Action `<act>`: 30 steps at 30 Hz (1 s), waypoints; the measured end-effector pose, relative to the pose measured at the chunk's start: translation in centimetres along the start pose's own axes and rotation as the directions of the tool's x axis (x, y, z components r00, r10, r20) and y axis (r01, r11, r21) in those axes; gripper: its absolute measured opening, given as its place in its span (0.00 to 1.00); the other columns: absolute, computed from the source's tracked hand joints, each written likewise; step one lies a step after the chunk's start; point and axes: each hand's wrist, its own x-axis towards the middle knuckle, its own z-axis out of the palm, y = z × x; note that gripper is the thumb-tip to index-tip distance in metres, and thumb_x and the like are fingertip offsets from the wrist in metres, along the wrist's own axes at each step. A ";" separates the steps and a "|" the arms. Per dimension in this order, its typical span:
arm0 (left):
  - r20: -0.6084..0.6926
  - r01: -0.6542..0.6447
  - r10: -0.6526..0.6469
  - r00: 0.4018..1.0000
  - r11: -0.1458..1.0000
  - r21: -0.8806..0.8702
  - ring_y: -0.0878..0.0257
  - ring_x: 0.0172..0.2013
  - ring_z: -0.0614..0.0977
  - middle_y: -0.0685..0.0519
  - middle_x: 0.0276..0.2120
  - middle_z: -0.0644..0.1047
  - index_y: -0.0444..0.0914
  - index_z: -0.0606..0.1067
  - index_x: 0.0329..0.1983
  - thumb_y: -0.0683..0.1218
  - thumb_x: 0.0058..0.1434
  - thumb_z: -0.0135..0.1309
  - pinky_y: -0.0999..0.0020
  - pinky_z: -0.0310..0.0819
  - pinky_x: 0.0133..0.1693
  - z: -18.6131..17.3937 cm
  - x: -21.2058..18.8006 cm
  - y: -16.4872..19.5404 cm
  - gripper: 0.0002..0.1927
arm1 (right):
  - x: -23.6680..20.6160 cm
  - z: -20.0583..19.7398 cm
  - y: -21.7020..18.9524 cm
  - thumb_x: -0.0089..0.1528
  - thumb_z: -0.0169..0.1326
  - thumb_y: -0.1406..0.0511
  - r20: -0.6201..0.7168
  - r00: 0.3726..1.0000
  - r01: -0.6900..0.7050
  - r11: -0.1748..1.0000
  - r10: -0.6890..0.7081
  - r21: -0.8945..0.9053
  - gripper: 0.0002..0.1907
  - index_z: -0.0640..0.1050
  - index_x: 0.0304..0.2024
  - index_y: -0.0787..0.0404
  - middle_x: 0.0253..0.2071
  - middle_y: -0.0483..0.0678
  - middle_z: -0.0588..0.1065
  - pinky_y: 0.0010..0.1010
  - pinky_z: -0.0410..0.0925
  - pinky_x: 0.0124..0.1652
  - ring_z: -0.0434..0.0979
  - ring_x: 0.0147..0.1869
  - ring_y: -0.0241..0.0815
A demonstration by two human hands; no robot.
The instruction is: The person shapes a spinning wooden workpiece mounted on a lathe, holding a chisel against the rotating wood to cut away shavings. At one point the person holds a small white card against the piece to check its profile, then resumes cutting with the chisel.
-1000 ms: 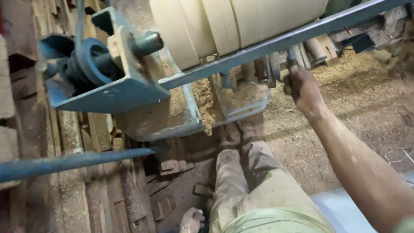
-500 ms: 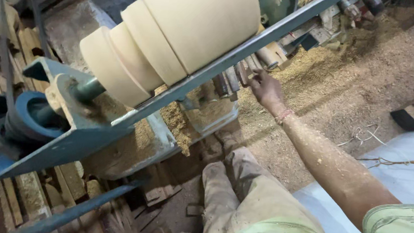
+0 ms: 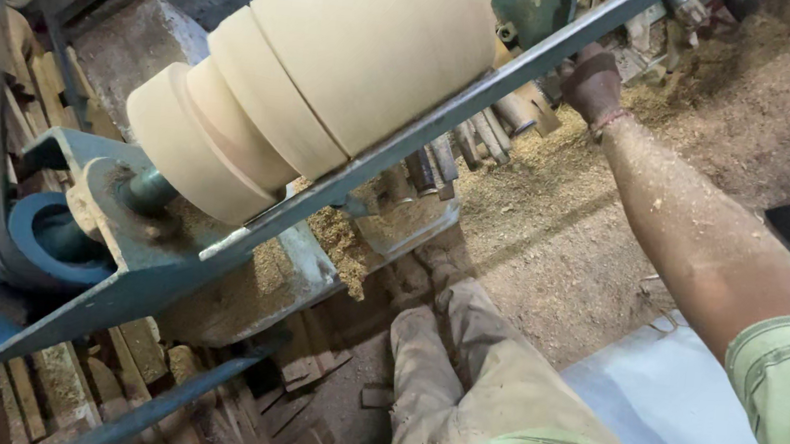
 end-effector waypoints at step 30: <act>0.060 0.037 -0.040 0.997 0.998 0.044 0.57 0.34 0.87 0.47 0.37 0.84 0.39 0.75 0.49 0.52 0.67 0.51 0.62 0.82 0.36 1.4 1.3 -0.9 0.14 | 0.3 2.4 5.1 0.74 0.46 0.68 0.071 0.934 -0.309 0.689 0.351 0.655 0.06 0.74 0.49 0.62 0.41 0.49 0.74 0.29 0.69 0.33 0.71 0.38 0.39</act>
